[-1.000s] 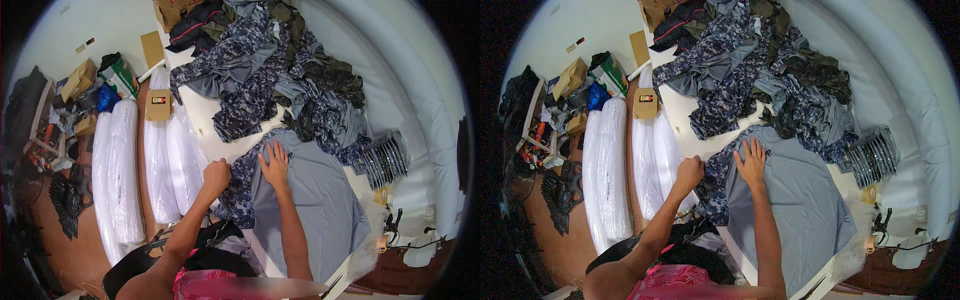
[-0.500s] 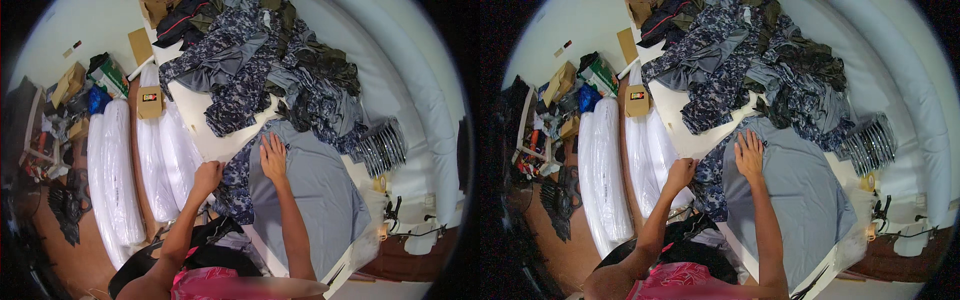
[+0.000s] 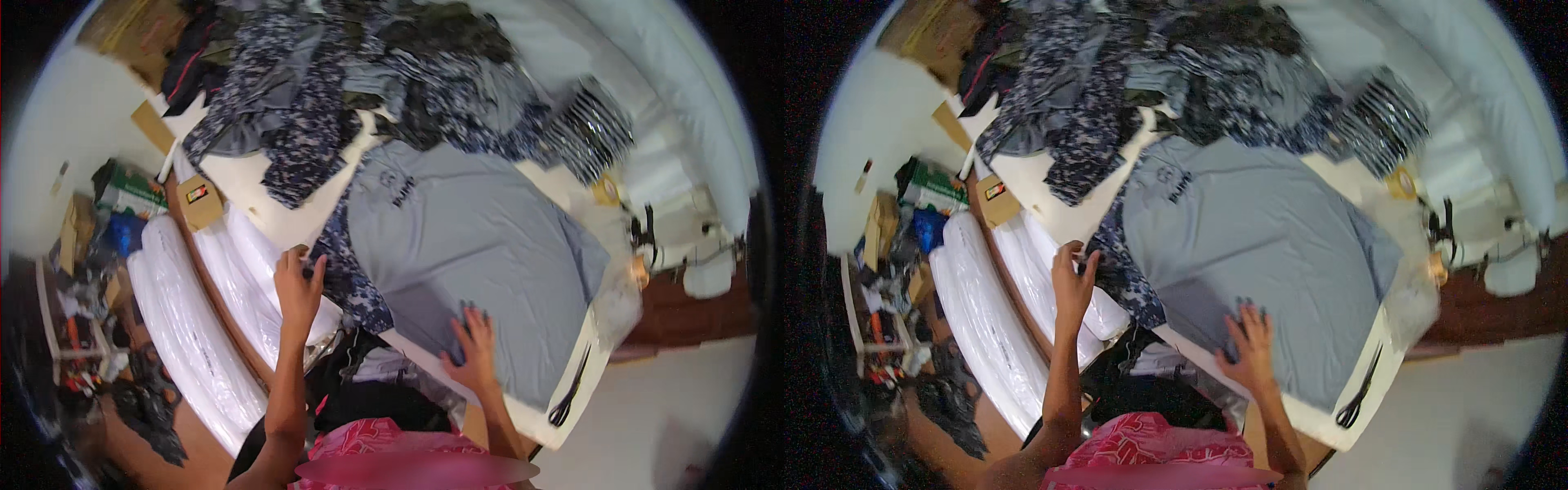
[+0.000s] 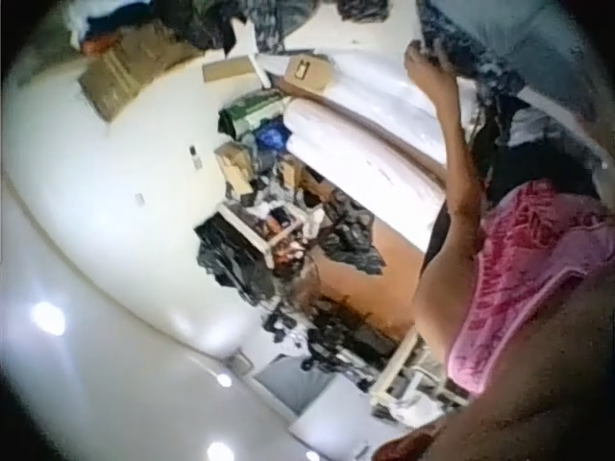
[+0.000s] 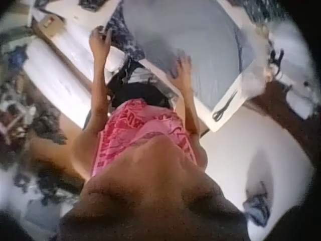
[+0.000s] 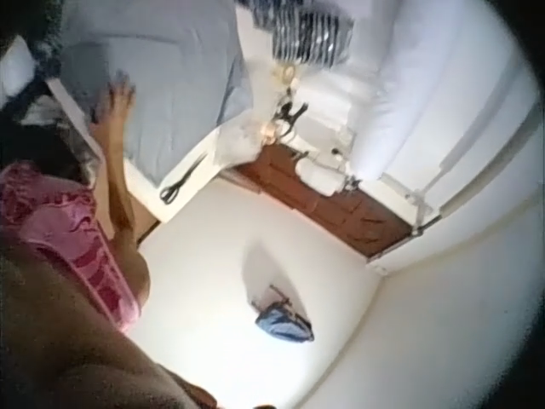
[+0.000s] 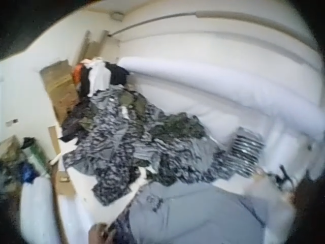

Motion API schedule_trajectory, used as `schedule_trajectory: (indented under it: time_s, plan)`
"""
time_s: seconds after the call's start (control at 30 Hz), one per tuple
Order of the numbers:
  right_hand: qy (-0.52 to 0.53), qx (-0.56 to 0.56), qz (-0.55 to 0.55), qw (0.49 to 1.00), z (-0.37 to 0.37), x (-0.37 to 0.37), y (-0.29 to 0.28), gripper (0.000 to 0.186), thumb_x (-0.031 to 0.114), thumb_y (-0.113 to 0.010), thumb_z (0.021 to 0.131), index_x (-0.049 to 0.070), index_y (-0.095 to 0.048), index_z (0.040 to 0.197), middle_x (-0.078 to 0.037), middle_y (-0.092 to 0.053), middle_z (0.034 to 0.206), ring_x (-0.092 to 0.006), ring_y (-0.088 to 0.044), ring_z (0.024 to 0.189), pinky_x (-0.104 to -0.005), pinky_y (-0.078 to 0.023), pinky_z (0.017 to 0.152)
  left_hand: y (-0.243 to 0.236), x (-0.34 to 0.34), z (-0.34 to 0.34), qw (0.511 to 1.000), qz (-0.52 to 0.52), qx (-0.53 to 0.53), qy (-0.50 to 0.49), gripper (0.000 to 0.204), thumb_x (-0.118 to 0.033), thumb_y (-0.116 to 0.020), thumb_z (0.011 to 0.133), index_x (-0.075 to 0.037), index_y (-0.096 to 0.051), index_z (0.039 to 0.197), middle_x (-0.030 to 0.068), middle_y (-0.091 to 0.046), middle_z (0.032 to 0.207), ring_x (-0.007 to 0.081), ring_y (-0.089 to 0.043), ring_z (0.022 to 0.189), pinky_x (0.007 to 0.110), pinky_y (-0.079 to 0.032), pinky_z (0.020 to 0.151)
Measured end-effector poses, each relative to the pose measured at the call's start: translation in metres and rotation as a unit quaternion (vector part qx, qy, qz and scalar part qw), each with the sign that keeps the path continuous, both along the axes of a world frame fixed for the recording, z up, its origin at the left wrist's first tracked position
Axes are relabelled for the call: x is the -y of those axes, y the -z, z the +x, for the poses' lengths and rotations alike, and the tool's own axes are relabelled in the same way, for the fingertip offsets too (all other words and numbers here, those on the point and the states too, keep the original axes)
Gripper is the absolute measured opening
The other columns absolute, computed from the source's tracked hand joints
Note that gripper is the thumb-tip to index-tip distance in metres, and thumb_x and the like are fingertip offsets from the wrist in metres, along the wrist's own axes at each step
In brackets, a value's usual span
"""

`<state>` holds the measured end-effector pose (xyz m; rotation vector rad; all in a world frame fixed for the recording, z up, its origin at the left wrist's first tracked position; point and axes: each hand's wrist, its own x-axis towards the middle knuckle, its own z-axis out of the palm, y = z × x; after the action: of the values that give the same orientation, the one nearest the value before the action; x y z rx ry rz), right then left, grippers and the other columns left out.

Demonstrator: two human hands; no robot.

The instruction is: The recorder trims threads or labels from camouflage garments with scissors and سپس folds the items on a work table.

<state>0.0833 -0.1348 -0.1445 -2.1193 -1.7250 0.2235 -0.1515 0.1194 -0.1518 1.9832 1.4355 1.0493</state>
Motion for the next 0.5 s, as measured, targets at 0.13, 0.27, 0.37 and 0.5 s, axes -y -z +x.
schedule_trajectory:
  time_s: [0.13, 0.27, 0.37, 0.5]
  plan:
    - [0.100, 0.027, 0.030, 0.994, 0.012, 0.082, -0.004, 0.066, 0.015, -0.068, 0.064, 0.005, -0.056, 0.127, -0.019, -0.046, 0.139, -0.0404, -0.039, 0.131, -0.0565, -0.025, 0.111, -0.012, 0.068, 0.016, 0.977, 0.027, -0.015, 0.212, 0.039, -0.016, -0.079, 0.072, -0.004, -0.061, 0.104, 0.0159, -0.061, 0.109, 0.0339, -0.055, 0.102, 0.044, -0.043, 0.087]
    - [0.117, -0.015, 0.049, 0.992, 0.007, 0.107, -0.009, 0.052, 0.012, -0.061, 0.067, 0.004, -0.062, 0.118, -0.017, -0.051, 0.133, -0.0382, -0.046, 0.125, -0.0536, -0.031, 0.106, -0.001, 0.133, 0.050, 0.920, 0.028, -0.085, 0.382, 0.050, -0.018, -0.079, 0.070, -0.007, -0.059, 0.114, 0.0151, -0.054, 0.125, 0.0329, -0.049, 0.119, 0.049, -0.036, 0.102]
    - [0.154, 0.019, 0.062, 0.986, 0.027, 0.137, 0.016, 0.046, 0.002, -0.058, 0.066, 0.002, -0.065, 0.111, -0.015, -0.057, 0.124, -0.0366, -0.052, 0.116, -0.0479, -0.040, 0.098, 0.033, 0.133, 0.061, 0.883, 0.105, -0.140, 0.436, 0.055, -0.014, -0.075, 0.067, -0.008, -0.057, 0.118, 0.0135, -0.048, 0.133, 0.0325, -0.044, 0.126, 0.054, -0.029, 0.107]
    - [0.277, 0.057, 0.064, 0.957, 0.054, 0.164, 0.020, 0.044, -0.010, -0.053, 0.062, 0.000, -0.066, 0.103, -0.014, -0.063, 0.107, -0.0350, -0.057, 0.102, -0.0399, -0.047, 0.085, 0.033, 0.083, 0.040, 0.940, 0.126, -0.169, 0.267, 0.060, -0.005, -0.070, 0.056, -0.009, -0.058, 0.114, 0.0128, -0.050, 0.129, 0.0314, -0.046, 0.124, 0.054, -0.030, 0.104]
